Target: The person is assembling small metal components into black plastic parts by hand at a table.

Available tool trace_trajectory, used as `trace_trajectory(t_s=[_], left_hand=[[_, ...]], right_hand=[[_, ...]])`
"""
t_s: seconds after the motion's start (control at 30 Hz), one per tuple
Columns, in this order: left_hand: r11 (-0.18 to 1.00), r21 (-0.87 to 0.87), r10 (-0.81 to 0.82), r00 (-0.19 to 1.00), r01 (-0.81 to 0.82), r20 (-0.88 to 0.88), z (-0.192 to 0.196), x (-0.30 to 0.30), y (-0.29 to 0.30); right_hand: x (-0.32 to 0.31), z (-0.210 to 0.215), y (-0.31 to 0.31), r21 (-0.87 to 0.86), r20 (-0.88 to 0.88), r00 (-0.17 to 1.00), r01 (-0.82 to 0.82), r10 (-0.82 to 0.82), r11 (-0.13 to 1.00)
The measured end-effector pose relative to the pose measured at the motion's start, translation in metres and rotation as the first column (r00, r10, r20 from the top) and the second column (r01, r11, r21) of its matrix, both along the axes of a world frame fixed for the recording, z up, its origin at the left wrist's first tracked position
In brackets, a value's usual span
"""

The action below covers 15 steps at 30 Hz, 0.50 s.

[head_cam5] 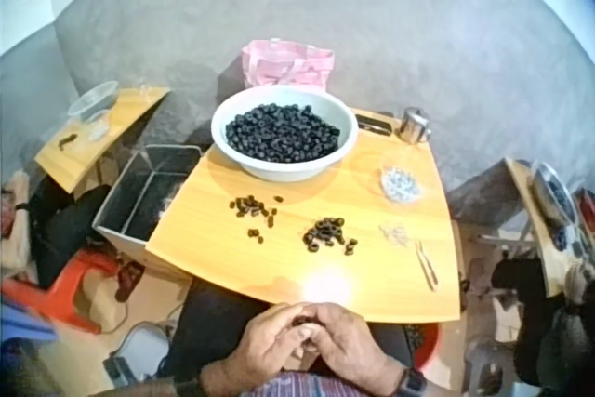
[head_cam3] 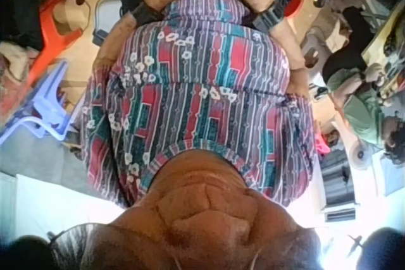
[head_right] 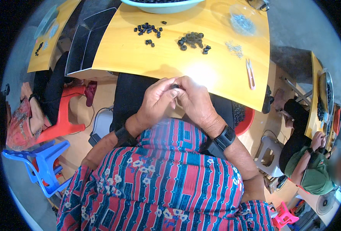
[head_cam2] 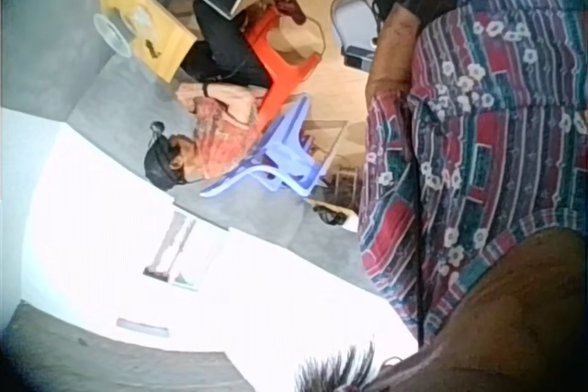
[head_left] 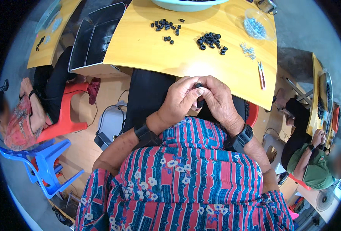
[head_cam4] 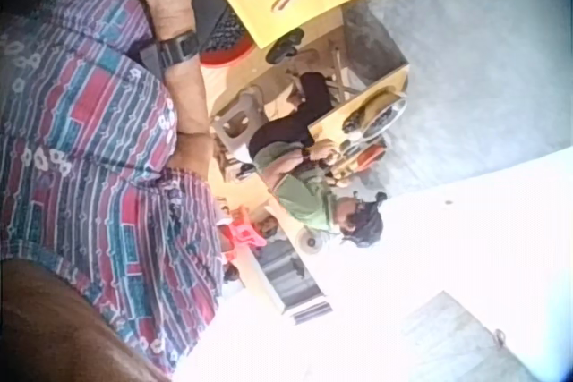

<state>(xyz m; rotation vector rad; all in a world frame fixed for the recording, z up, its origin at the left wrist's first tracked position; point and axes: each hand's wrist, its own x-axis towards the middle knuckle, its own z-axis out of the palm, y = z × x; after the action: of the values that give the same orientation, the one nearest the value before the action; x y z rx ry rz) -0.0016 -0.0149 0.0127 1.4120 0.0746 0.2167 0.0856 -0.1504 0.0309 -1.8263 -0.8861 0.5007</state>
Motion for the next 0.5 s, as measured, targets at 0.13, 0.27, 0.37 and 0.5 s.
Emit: trace_trajectory(t_s=[0.13, 0.27, 0.37, 0.5], left_hand=[[0.996, 0.060, -0.061, 0.997, 0.064, -0.047, 0.0018, 0.0016, 0.0028], [0.997, -0.017, -0.077, 0.992, 0.076, -0.101, -0.0032, 0.0018, 0.0004], [0.993, -0.002, -0.118, 0.988, 0.118, -0.102, 0.0006, 0.0003, 0.0034], [0.998, 0.024, -0.052, 0.994, 0.055, -0.092, -0.0051, -0.0023, 0.0028]], right_hand=[[0.0008, 0.0004, 0.0002, -0.007, -0.079, 0.996, 0.027, -0.028, 1.000], [0.0008, -0.0046, -0.0038, 0.042, -0.117, 0.993, 0.037, -0.032, 0.998], [-0.0022, -0.0028, -0.0031, 0.010, -0.121, 0.992, 0.029, -0.027, 1.000], [-0.0051, 0.0032, 0.0033, 0.021, -0.223, 0.974, 0.054, -0.048, 0.998]])
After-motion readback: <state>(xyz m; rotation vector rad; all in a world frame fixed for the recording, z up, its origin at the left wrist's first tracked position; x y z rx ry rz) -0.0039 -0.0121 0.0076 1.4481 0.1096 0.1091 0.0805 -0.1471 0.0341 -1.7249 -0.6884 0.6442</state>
